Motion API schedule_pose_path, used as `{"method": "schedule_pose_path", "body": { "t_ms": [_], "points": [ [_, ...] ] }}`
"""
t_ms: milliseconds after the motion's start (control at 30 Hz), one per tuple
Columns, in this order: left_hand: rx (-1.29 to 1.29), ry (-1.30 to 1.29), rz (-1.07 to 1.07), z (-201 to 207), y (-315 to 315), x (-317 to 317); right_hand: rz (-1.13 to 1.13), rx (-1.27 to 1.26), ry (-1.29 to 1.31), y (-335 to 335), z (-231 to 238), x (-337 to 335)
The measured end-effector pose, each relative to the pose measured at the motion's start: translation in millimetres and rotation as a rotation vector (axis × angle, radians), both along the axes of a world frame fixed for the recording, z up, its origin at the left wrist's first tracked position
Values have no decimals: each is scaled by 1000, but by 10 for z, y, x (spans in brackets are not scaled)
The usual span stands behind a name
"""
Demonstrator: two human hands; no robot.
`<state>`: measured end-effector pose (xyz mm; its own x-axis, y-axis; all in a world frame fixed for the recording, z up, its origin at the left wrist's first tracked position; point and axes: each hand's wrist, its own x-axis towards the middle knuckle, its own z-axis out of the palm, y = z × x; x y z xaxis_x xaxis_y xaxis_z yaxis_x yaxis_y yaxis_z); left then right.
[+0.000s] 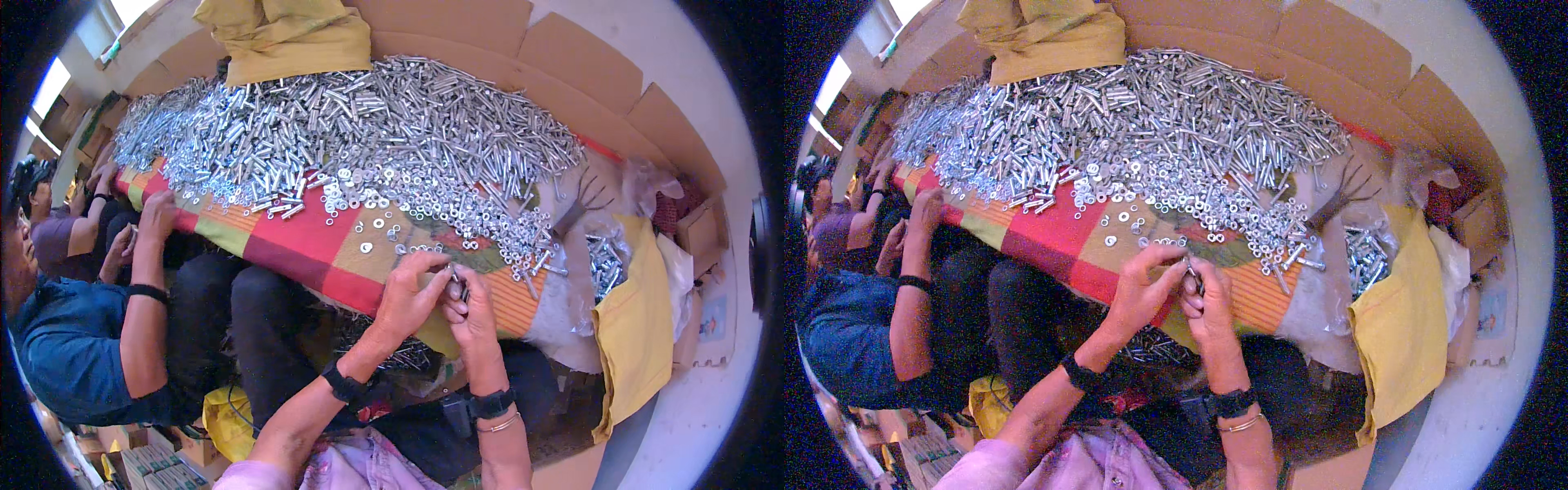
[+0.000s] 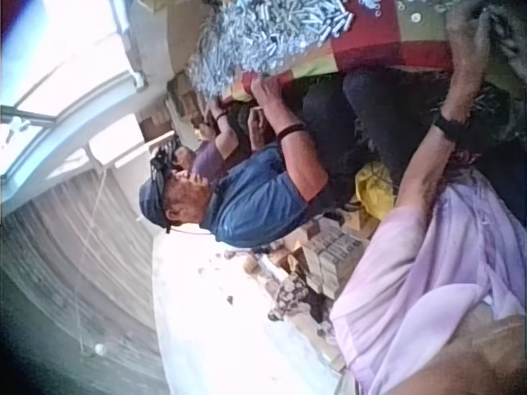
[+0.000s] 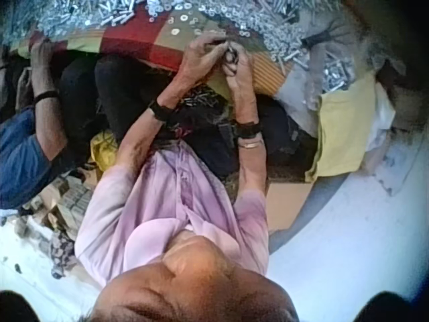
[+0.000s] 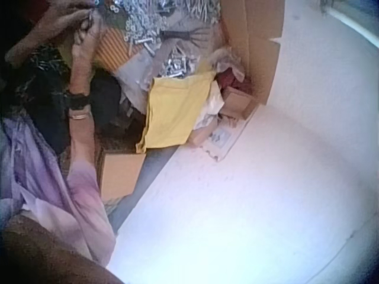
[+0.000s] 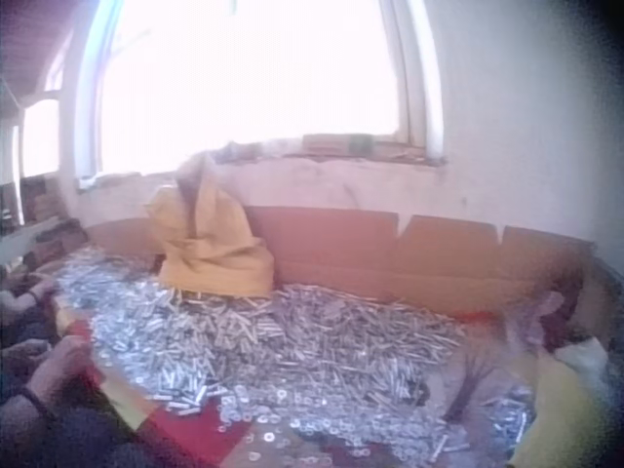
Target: Sorting and assembling metal screws and washers on a work table.
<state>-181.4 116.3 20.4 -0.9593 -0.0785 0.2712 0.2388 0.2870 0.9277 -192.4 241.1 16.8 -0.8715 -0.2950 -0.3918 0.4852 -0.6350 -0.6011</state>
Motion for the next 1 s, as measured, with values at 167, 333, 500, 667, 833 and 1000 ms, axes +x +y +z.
{"method": "schedule_pose_path", "body": {
  "t_ms": [167, 333, 500, 667, 833, 1000],
  "points": [
    [228, -44, -77, 102, -18, 108, 27, 173, 45, 36, 74, 30],
    [709, -460, -144, 131, -38, 189, -542, 1344, 1157, -48, 155, 18],
    [660, -522, -128, 158, -81, 220, -400, 1454, 1387, 31, 234, 8],
    [589, -398, -78, 218, -41, 295, -300, 1418, 1273, 43, 236, 46],
    [554, -271, -44, 210, -8, 332, -282, 1359, 1159, -13, 192, 87],
    [370, -51, -12, 178, 65, 346, -242, 877, 466, -59, 49, 105]
  ]
}}
